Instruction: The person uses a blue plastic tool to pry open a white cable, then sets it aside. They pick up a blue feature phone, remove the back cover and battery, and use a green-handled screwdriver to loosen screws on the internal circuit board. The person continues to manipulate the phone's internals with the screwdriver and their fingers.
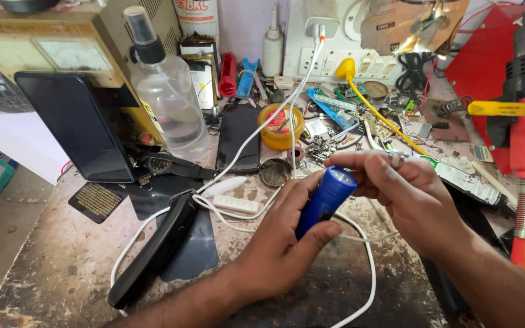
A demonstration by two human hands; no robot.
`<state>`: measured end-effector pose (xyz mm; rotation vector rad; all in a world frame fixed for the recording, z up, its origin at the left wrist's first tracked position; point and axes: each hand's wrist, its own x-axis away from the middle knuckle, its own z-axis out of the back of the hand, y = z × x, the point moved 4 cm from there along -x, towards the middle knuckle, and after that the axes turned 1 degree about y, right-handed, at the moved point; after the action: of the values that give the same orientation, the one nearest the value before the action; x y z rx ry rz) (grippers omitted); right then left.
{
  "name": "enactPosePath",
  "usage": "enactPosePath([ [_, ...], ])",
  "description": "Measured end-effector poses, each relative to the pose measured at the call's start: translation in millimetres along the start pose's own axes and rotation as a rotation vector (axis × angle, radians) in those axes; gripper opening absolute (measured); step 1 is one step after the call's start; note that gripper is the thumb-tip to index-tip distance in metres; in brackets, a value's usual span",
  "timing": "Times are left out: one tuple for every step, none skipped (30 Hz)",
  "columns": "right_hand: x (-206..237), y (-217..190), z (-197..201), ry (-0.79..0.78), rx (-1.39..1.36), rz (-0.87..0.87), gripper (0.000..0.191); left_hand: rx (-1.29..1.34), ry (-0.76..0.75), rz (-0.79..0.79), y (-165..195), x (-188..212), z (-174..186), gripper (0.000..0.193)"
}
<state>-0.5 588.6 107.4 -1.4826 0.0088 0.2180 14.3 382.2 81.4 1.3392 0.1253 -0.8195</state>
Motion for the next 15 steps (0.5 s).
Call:
enactPosePath([
  [3,1,-2,-0.036,-0.034,0.02,0.046,0.001,0.002,0.001,2,2,1,0.056],
  [6,2,-5,-0.088,-0.02,0.036,0.044,0.001,0.003,0.001,3,3,2,0.054],
  [8,2,-7,-0.139,-0.007,0.052,0.047,-0.021,-0.014,-0.01,4,4,2,0.055],
  [9,2,-10,-0.191,0.007,0.069,0.055,-0.045,-0.032,-0.021,3,5,2,0.055],
  [10,-1,-10,-0.193,0.096,0.137,0.057,-0.069,-0.049,-0.029,1,5,2,0.056],
  [11,-3,-11,-0.195,0.184,0.203,0.058,-0.036,-0.095,-0.025,-2,5,1,0.057],
  [11,-6,-11,-0.198,0.272,0.269,0.06,-0.004,-0.139,-0.019,-5,6,0,0.059],
  [11,-6,-12,-0.212,0.266,0.277,0.059,0.027,-0.183,-0.012,-8,7,-1,0.061],
  [12,-7,-12,-0.225,0.261,0.286,0.059,0.002,-0.181,-0.039,-10,8,0,0.062],
  [12,-8,-13,-0.237,0.257,0.294,0.058,-0.023,-0.179,-0.065,-11,9,-1,0.064],
  [13,-9,-13,-0.247,0.248,0.3,0.058,-0.045,-0.178,-0.092,-13,11,-1,0.065],
  [14,-10,-13,-0.256,0.241,0.308,0.058,-0.058,-0.17,-0.136,-13,12,-2,0.065],
  [14,-11,-14,-0.267,0.231,0.316,0.057,-0.073,-0.162,-0.179,-13,13,-2,0.065],
  [15,-12,-14,-0.256,0.238,0.306,0.057,-0.088,-0.153,-0.221,-13,14,-2,0.065],
  [15,-12,-14,-0.245,0.245,0.296,0.057,-0.037,-0.156,-0.192,-15,14,-3,0.064],
])
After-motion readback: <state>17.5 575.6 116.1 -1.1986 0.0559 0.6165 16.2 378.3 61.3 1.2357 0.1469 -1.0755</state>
